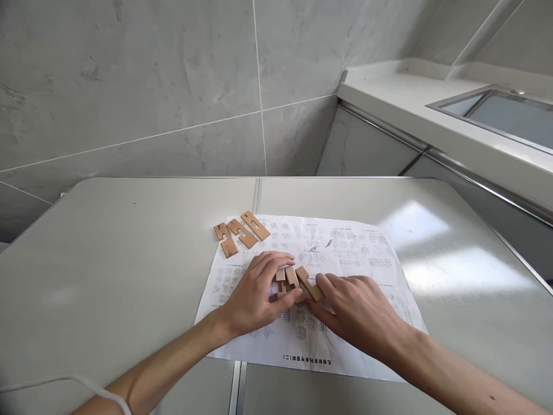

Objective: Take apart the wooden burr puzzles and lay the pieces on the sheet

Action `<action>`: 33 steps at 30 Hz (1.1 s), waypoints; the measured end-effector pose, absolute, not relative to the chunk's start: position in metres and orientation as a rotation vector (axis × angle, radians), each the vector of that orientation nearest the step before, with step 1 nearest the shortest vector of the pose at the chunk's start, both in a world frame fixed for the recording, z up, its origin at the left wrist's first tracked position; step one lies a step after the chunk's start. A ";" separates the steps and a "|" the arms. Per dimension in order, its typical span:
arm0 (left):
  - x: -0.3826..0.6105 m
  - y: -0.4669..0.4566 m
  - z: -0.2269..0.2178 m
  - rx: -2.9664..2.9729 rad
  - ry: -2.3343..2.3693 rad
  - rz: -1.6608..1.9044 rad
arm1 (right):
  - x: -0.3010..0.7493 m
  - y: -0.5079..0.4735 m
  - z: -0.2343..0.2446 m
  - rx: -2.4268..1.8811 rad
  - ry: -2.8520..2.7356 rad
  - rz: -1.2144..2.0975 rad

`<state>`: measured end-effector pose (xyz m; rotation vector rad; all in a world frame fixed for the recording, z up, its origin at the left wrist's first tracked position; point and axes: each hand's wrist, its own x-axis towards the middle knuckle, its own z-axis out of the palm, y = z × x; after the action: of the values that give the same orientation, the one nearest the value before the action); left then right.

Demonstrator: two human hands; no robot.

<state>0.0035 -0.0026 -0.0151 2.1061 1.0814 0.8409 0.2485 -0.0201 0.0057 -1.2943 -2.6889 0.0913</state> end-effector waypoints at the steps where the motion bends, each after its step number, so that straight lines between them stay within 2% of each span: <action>1: 0.003 -0.002 -0.015 2.116 1.055 0.829 | 0.247 -0.020 0.006 -1.299 -2.704 0.095; 11: 0.004 -0.002 -0.017 2.189 0.940 0.769 | 0.234 -0.019 0.014 -1.287 -2.825 0.203; 18: 0.002 -0.002 -0.018 2.181 0.931 0.741 | 0.231 -0.020 0.018 -1.099 -2.889 0.193; 22: 0.002 -0.003 -0.020 2.172 0.942 0.734 | 0.235 -0.022 0.022 -1.045 -2.844 0.300; 28: 0.000 -0.003 -0.020 2.199 0.915 0.704 | 0.263 -0.034 0.011 -1.180 -2.725 0.336; 33: -0.001 -0.004 -0.023 2.255 0.946 0.760 | 0.287 -0.060 -0.001 -1.321 -2.530 0.497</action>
<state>-0.0005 -0.0040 -0.0228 2.2546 0.9463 0.7604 0.2867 -0.0597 -0.0013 -1.3211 -2.5301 0.4969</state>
